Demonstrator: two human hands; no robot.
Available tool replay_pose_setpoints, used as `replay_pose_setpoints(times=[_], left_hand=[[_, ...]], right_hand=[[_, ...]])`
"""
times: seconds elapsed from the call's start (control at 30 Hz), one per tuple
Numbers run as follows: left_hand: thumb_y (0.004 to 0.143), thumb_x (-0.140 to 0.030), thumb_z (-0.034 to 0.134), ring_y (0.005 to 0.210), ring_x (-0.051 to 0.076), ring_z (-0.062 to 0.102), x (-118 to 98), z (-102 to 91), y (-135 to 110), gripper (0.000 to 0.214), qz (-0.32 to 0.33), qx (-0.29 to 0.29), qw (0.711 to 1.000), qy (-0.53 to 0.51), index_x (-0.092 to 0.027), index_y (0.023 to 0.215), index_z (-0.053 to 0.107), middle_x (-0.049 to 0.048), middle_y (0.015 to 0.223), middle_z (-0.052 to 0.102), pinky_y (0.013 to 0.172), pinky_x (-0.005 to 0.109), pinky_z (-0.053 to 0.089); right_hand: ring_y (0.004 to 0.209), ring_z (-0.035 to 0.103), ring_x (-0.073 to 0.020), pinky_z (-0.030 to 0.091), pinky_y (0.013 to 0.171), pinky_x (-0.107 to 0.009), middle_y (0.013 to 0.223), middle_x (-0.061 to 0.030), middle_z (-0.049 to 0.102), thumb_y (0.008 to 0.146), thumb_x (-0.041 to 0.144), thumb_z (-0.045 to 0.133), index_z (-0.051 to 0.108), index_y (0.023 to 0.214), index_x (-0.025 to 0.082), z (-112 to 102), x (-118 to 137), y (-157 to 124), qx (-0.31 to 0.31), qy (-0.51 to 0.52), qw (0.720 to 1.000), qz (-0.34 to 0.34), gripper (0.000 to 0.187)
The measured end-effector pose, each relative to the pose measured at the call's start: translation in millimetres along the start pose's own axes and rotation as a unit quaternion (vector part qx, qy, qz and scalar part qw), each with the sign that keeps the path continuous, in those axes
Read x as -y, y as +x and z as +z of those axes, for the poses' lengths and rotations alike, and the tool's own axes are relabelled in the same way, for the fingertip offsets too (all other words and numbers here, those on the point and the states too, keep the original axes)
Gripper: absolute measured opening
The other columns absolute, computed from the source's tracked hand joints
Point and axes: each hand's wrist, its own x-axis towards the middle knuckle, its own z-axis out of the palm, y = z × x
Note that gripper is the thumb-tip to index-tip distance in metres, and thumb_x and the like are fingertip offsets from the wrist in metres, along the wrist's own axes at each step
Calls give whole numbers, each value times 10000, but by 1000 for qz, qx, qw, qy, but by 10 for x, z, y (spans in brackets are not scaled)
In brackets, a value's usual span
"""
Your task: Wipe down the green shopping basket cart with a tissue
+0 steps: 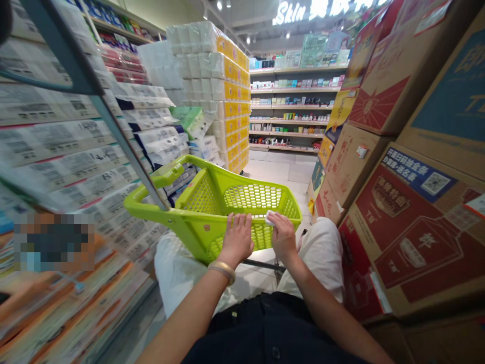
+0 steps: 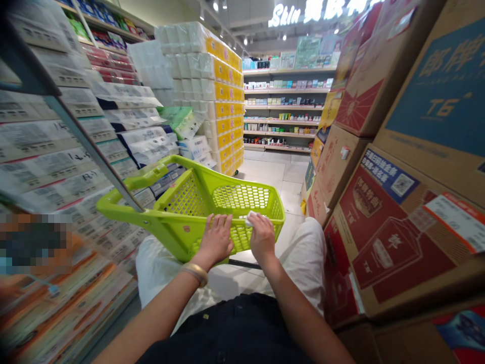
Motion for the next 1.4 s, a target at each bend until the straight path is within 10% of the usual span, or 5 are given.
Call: replay_pose_setpoints(times=[0.4, 0.7, 0.93, 1.23, 1.4], left_hand=[[725, -284, 572, 1279, 313, 359, -13, -1, -27, 754, -8, 10, 1000, 4, -106, 1422, 343, 158, 1324, 485, 1185, 490, 102], [721, -259, 581, 1273, 309, 358, -6, -33, -35, 754, 3, -3, 1000, -7, -121, 1420, 336, 160, 1309, 488, 1179, 495, 136], [723, -280, 591, 1279, 317, 361, -14, 7, -36, 766, -3, 4, 1000, 3, -95, 1424, 345, 165, 1318, 483, 1189, 493, 108], [708, -255, 591, 1276, 308, 364, -19, -27, -27, 757, 2, 2, 1000, 2, -104, 1409, 351, 159, 1313, 487, 1183, 483, 127], [722, -266, 573, 1285, 314, 358, -11, -19, -43, 754, 3, 7, 1000, 5, -95, 1419, 341, 165, 1323, 483, 1185, 483, 107]], right_hand=[[1112, 647, -236, 476, 1005, -448, 1112, -98, 732, 827, 58, 397, 707, 1059, 183, -288, -378, -26, -46, -34, 996, 64, 407], [1174, 620, -186, 451, 1042, -412, 1206, -52, 702, 860, 45, 406, 673, 1161, 246, 52, 192, 91, 102, 55, 990, -78, 450], [1003, 693, -207, 541, 932, -398, 1076, -88, 746, 873, 93, 415, 709, 1039, 179, -248, -410, 43, -26, 5, 998, 55, 348], [1199, 607, -193, 430, 1067, -427, 1235, -50, 687, 865, 50, 416, 673, 1149, 251, 59, 152, 74, 95, 34, 993, -64, 431], [1146, 636, -213, 470, 1021, -444, 1171, -71, 715, 862, 64, 395, 693, 1093, 211, -182, -233, 23, 23, 17, 1000, 0, 405]])
